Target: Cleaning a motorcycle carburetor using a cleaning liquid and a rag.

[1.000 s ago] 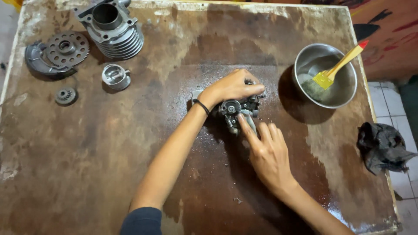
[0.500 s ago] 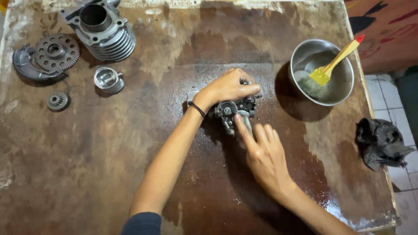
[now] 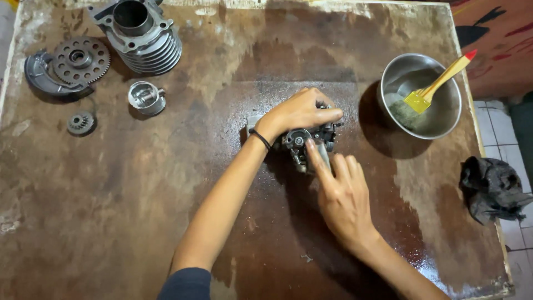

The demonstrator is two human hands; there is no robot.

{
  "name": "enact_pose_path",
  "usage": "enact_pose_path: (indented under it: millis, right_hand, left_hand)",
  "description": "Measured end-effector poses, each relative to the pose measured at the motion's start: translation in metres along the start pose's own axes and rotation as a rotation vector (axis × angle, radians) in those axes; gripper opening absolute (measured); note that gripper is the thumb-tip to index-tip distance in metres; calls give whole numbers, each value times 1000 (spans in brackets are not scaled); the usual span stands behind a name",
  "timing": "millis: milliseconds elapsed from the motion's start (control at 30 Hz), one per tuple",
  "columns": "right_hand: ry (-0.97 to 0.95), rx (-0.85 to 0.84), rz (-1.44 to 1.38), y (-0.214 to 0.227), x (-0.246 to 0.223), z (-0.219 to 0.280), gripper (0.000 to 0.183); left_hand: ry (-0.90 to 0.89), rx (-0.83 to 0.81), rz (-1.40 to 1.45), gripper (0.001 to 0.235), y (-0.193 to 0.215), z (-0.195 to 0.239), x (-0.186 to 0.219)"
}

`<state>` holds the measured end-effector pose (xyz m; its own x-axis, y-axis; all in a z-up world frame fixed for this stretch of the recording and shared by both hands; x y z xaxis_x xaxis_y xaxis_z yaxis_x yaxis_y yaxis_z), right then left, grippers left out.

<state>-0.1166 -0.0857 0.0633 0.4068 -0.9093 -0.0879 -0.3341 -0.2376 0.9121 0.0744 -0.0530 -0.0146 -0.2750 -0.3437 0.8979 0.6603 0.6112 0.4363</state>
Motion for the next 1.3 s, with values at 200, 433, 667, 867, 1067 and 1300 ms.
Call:
enact_pose_path:
  millis: [200, 433, 667, 867, 1067, 1300]
  right_hand:
    - [31, 59, 23, 3, -2, -1, 71]
    - [-7, 25, 20, 0, 0, -4, 72]
    - [-52, -17, -11, 3, -2, -8, 75]
    - [-49, 40, -35, -2, -3, 2, 69]
    - [-86, 39, -36, -2, -3, -1, 66]
    - [-78, 30, -42, 0, -7, -2, 69]
  left_hand:
    - [49, -26, -3, 50, -4, -6, -2]
    - [8, -19, 3, 49, 0, 1, 4]
    - [5, -8, 27, 48, 0, 4, 4]
    - [-18, 16, 2, 47, 1, 0, 3]
    - [35, 0, 23, 48, 0, -2, -1]
    - [7, -16, 38, 46, -6, 3, 1]
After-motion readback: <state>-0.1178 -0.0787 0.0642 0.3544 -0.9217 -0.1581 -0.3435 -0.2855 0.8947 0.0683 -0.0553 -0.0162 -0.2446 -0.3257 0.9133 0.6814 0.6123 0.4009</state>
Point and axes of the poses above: each hand's wrist, its own z-axis away from the middle knuckle, its own y-axis out of the back of the hand, x = y × z, the point moved 6 cm from there along -z, towards the middle knuckle, and after that the axes turned 8 degrees about y, right-handed, at the moved point
